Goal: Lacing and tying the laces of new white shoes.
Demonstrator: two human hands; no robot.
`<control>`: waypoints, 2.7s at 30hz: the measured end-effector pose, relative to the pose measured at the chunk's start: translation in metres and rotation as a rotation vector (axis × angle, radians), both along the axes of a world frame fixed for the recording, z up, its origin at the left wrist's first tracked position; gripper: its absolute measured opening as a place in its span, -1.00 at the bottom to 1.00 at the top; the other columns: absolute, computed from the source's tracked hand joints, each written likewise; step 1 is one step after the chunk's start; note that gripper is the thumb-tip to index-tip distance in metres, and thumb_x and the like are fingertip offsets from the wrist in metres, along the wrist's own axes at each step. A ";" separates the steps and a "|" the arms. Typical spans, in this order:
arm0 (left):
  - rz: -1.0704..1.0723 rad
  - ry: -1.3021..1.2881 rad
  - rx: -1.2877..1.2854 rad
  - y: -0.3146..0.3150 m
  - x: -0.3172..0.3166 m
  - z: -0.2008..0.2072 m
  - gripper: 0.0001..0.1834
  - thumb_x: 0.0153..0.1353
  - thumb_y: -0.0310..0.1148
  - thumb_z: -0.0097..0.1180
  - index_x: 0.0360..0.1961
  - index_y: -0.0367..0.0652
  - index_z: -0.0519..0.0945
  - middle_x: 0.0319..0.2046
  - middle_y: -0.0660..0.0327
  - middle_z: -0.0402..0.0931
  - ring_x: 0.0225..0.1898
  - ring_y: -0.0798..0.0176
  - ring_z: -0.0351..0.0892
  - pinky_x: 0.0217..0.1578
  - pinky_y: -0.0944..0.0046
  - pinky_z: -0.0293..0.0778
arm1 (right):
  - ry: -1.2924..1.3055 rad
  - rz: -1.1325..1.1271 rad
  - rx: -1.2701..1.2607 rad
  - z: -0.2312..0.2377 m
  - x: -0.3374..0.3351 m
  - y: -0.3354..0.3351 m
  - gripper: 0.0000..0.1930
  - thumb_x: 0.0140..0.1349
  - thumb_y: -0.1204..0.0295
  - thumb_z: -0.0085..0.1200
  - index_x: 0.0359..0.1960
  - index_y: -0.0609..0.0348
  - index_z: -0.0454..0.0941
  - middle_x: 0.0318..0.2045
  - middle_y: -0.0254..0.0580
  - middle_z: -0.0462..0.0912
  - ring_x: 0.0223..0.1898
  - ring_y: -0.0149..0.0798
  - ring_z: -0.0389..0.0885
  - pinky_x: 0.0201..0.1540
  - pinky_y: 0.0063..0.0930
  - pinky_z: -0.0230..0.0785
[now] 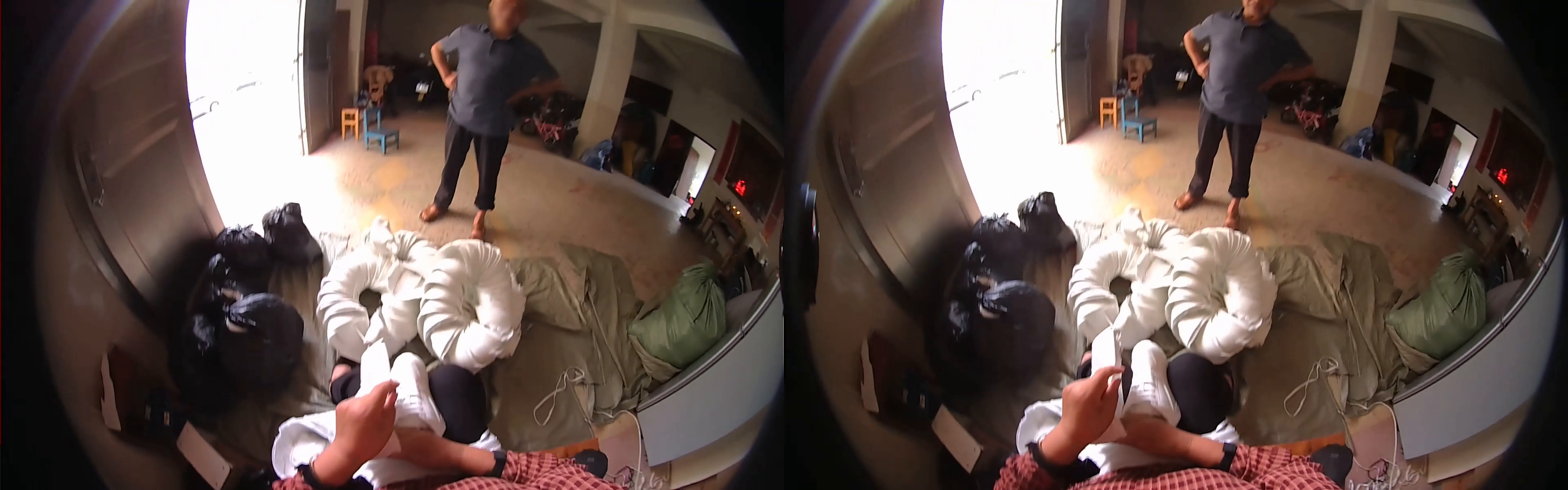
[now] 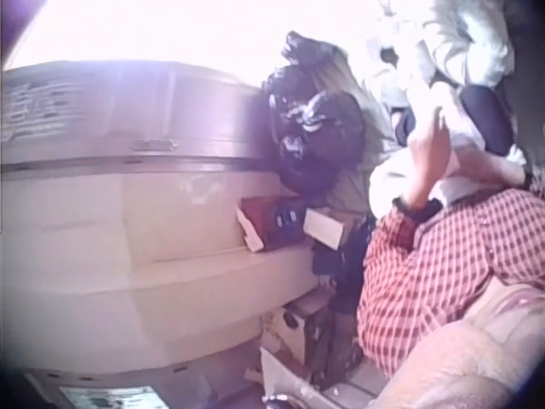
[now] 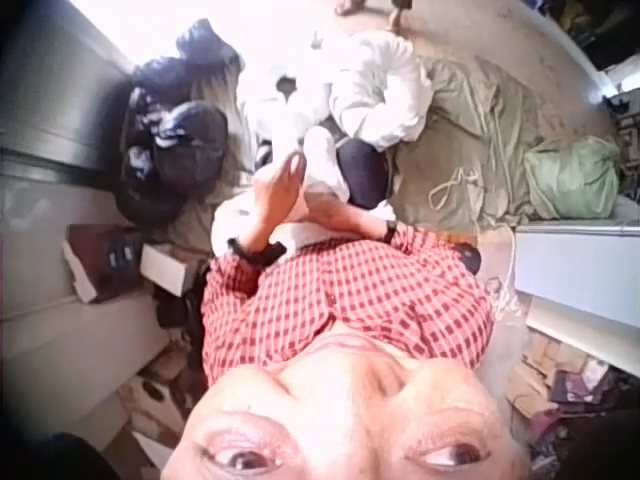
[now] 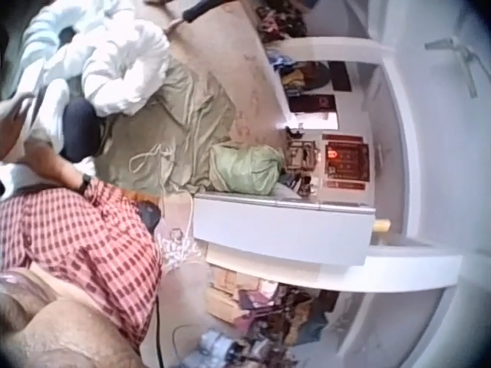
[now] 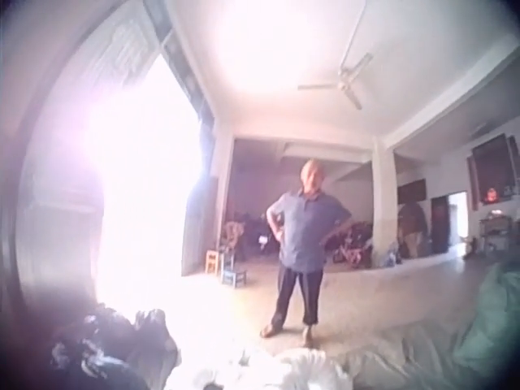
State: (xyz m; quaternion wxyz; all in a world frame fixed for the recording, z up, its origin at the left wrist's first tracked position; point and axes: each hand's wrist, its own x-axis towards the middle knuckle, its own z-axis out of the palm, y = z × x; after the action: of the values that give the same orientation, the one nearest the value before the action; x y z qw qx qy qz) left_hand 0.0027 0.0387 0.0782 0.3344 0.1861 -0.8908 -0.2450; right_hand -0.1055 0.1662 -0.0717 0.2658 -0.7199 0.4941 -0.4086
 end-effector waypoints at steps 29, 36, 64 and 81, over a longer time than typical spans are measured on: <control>0.031 0.156 0.024 0.018 0.045 -0.033 -0.60 0.14 -0.54 0.26 0.05 -0.31 0.58 -0.08 -0.10 0.55 0.02 -0.21 0.51 0.05 -0.08 0.44 | 0.179 -0.061 -0.347 0.029 0.008 0.007 -0.74 0.26 0.52 0.04 -0.04 0.37 0.50 -0.30 0.10 0.53 -0.32 0.13 0.55 -0.34 -0.02 0.40; 0.143 0.151 0.065 0.022 0.064 -0.040 -0.45 0.08 -0.46 0.39 0.12 -0.32 0.51 0.03 -0.13 0.49 0.08 -0.25 0.47 0.11 -0.12 0.40 | -0.046 -0.207 -0.175 0.016 0.011 0.005 -0.72 0.26 0.50 0.05 -0.01 0.34 0.48 -0.43 0.02 0.52 -0.49 0.02 0.53 -0.50 -0.14 0.34; -0.321 -0.038 0.540 0.005 0.087 -0.093 -0.62 0.17 -0.54 0.36 0.04 -0.25 0.64 -0.05 0.07 0.69 0.05 0.12 0.65 0.07 0.12 0.50 | 0.396 -0.275 -0.194 0.043 -0.023 0.057 -0.63 0.07 0.38 0.38 -0.06 0.08 0.64 -0.01 -0.12 0.59 0.03 -0.01 0.58 0.10 -0.12 0.46; -0.065 -0.178 0.057 0.004 -0.001 -0.042 -0.58 0.16 -0.10 0.41 -0.58 -0.24 0.60 -0.68 -0.04 0.48 -0.59 -0.14 0.59 -0.56 0.00 0.47 | 0.221 -0.651 0.021 0.047 -0.026 0.066 -0.30 0.05 0.12 0.42 0.19 0.17 0.45 -0.17 -0.02 0.52 -0.05 0.11 0.55 0.03 -0.03 0.44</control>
State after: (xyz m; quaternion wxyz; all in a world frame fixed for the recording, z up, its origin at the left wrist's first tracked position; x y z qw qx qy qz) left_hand 0.0022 0.0431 0.0363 0.2405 0.1878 -0.9151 -0.2635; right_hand -0.1312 0.2318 -0.0244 0.0738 -0.5615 0.7279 -0.3866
